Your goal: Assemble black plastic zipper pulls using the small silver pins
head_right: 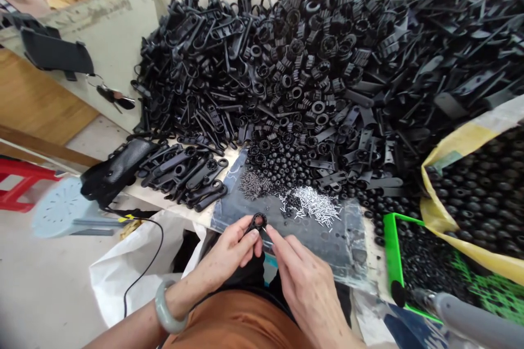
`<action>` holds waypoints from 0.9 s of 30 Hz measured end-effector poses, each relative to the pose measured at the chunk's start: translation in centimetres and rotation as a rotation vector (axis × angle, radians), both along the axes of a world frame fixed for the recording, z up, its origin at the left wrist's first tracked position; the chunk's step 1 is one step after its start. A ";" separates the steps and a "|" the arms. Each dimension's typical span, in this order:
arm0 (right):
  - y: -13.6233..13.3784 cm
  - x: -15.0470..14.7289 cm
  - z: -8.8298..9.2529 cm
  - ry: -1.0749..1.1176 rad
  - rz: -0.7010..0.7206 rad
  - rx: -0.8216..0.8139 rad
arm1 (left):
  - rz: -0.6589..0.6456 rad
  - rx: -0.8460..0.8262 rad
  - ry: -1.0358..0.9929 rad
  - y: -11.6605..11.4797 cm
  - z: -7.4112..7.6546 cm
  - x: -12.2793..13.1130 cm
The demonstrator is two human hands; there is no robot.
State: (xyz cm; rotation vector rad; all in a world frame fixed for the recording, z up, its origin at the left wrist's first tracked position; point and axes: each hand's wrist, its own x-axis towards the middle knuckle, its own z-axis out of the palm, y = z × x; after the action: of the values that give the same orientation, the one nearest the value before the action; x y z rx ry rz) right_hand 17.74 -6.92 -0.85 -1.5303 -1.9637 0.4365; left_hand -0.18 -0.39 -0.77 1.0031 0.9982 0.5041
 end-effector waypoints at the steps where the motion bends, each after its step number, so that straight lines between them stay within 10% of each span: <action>1: 0.0 0.0 0.1 0.008 -0.002 0.007 | -0.003 -0.001 0.002 0.0 0.0 0.0; 27: -0.2 -1.8 0.1 -0.446 0.000 0.155 | 0.085 -0.037 0.033 -0.8 -1.5 0.4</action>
State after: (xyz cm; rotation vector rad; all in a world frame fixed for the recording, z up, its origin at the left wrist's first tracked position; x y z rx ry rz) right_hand 15.96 -7.09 -0.80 -1.6269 -2.2657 -0.0689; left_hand 0.19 -1.21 -2.23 0.9412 1.0801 0.5389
